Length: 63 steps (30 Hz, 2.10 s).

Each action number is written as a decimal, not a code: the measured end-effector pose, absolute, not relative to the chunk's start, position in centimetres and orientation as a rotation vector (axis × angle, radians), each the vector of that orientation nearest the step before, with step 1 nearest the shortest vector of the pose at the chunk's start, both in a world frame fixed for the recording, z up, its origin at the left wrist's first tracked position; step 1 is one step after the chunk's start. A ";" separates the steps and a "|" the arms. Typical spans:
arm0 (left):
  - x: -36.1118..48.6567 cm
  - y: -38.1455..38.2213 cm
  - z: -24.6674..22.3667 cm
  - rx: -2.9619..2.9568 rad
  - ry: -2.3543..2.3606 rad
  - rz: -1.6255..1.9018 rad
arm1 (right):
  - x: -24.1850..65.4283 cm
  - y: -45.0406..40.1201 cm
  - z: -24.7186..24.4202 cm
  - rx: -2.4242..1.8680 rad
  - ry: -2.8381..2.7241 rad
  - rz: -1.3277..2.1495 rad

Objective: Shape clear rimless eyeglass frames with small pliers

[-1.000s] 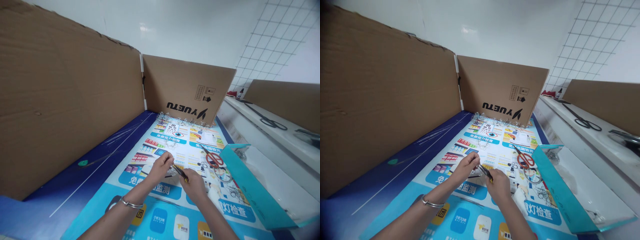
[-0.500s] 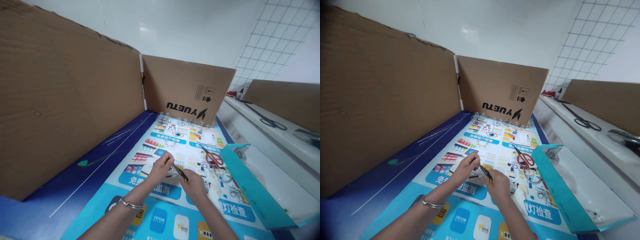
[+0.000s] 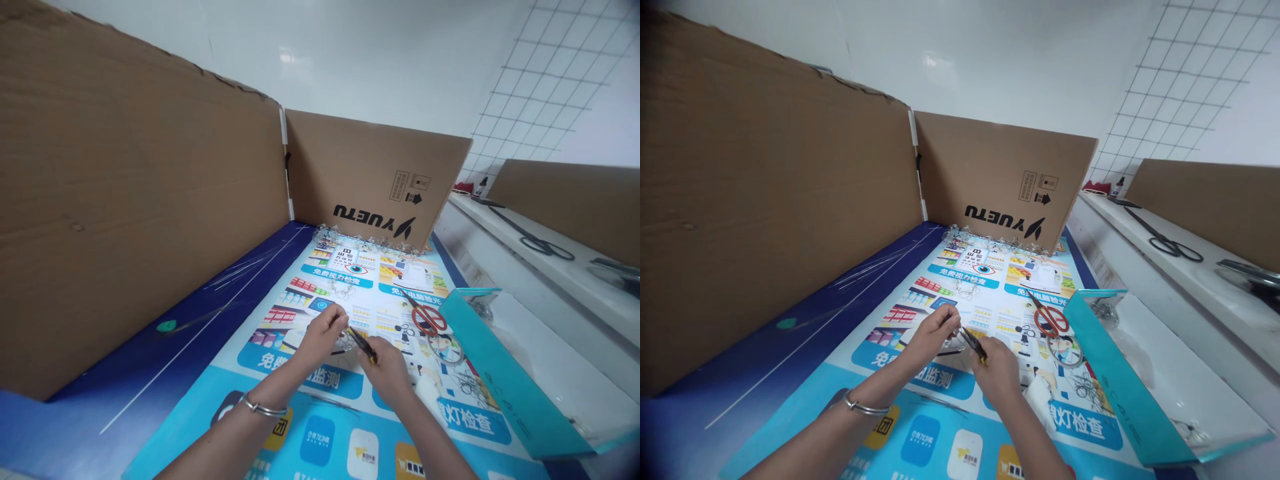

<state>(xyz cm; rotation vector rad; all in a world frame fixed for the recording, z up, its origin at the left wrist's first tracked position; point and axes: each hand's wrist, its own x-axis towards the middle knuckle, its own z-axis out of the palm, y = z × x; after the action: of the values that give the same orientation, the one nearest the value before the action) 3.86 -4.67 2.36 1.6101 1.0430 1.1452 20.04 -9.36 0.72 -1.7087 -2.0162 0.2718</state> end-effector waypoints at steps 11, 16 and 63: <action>3.9 -4.8 2.6 1.592 1.044 1.122 | 19.9 -9.3 0.6 -1.702 -2.027 0.298; 3.8 -4.7 2.3 1.623 1.060 1.108 | 19.8 -9.4 0.7 -1.697 -2.038 0.303; 4.5 -5.8 3.7 1.501 0.899 1.143 | 19.7 -10.1 2.0 -1.868 -2.148 0.390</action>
<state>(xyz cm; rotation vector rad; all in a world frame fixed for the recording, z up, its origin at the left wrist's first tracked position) 4.47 -5.84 3.67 1.5013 0.8990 1.1426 19.65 -10.07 1.99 -1.8679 -2.1484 0.3897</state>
